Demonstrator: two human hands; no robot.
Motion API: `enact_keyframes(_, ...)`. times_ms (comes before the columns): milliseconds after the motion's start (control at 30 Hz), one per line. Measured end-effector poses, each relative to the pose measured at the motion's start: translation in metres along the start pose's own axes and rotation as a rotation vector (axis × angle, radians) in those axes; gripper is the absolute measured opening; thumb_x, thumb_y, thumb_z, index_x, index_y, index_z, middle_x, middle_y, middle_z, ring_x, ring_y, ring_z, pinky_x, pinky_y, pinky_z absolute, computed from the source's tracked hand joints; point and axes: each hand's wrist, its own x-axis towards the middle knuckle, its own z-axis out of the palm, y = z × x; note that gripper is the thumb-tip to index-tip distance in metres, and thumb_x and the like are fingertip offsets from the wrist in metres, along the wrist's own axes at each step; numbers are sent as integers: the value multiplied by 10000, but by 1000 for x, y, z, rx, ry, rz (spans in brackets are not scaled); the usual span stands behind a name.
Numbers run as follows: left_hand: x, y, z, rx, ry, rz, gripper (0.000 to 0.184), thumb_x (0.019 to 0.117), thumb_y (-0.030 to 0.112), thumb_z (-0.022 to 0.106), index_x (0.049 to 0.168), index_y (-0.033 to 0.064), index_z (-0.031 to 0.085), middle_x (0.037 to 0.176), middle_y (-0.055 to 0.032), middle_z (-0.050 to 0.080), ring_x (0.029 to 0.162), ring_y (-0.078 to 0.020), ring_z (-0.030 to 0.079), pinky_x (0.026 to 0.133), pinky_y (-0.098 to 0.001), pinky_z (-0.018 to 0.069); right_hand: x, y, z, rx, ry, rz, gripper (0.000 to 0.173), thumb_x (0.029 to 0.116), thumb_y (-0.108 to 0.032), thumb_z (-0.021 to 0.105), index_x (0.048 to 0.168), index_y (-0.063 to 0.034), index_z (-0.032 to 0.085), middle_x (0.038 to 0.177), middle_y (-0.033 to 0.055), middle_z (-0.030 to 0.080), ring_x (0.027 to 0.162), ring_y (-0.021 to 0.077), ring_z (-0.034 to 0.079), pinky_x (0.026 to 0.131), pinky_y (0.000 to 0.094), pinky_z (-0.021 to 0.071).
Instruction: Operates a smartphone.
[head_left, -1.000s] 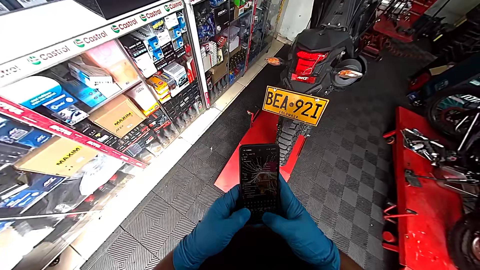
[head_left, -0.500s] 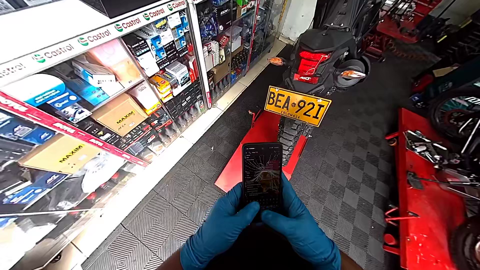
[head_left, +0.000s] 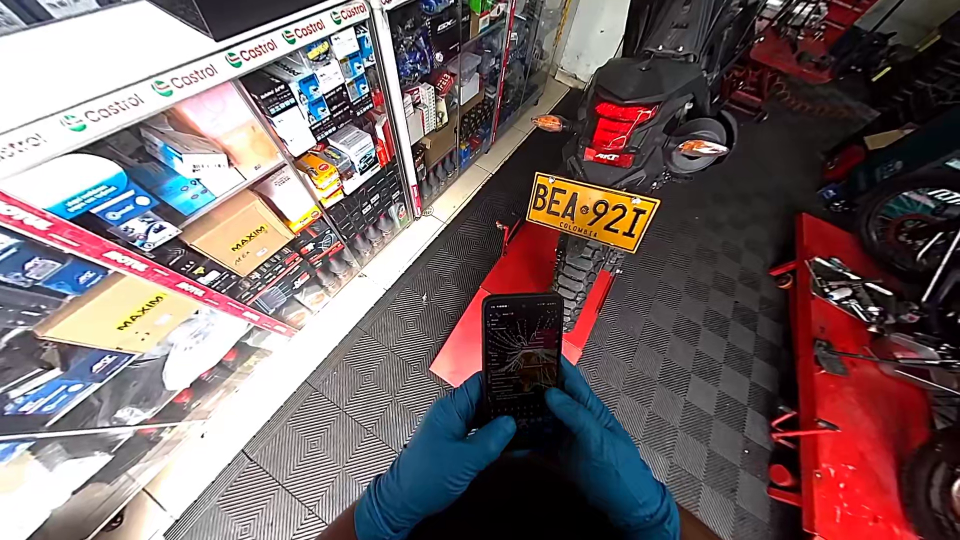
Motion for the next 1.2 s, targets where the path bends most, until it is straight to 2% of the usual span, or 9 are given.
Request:
enact_keyframes(233,-1,-2,-4,65,23,27,274,1032,167,554,1266,69,658,1123,-61,727,1027,-147,701,925,-337,583,-2,-2,2,20,-58,22,625,975,-49,546,1555,-67,314,1304,184,607,1122,294,659,917,465,588)
enact_keyframes(367,0,-6,-9,113,45,74,329,1062,301,484,1252,114,678,1126,-42,723,1039,-126,690,931,-329,572,-1,0,2,27,-75,28,643,973,-31,533,1570,-73,296,1330,193,591,1147,308,646,928,483,581)
enact_keyframes(467,-1,-8,-9,128,125,52,385,1081,302,409,1262,102,682,1128,-66,725,1051,-158,695,946,-358,574,-1,-1,4,34,-94,37,664,973,-21,525,1584,-72,270,1358,205,577,1174,324,636,954,499,570)
enact_keyframes(533,0,-7,-7,134,168,22,359,1080,274,430,1246,82,684,1106,-77,733,1028,-168,707,932,-358,584,0,-1,5,33,-102,36,672,978,-21,528,1588,-68,250,1369,200,569,1186,323,630,966,498,565)
enact_keyframes(667,0,-2,-3,53,157,10,245,1034,196,579,1209,64,685,1069,-80,740,979,-157,719,897,-335,597,0,0,7,37,-100,29,679,982,-21,530,1595,-58,240,1386,193,561,1207,315,621,981,498,560)
enact_keyframes(767,-2,-8,-9,103,141,50,332,1060,287,487,1233,94,694,1107,-73,731,1029,-161,703,929,-355,581,-1,0,7,46,-107,33,672,988,-39,528,1596,-68,244,1389,192,558,1208,315,619,984,501,555)
enact_keyframes(867,-3,-9,-9,131,164,48,374,1077,288,425,1253,89,689,1120,-83,727,1046,-174,699,943,-367,577,-2,1,7,52,-116,27,673,988,-44,527,1598,-69,242,1414,202,540,1235,333,601,997,526,545)
enact_keyframes(1033,-1,-2,-2,31,151,0,240,1025,181,594,1211,61,687,1066,-79,740,985,-153,716,908,-332,591,-2,1,6,40,-111,31,676,998,-72,543,1600,-63,235,1409,192,548,1232,322,606,997,508,548)
enact_keyframes(1200,-4,-6,-9,38,82,47,281,1032,252,568,1222,94,699,1096,-65,735,999,-147,709,900,-339,591,-3,1,6,45,-115,27,669,998,-80,542,1594,-53,239,1393,199,553,1221,318,610,992,506,550)
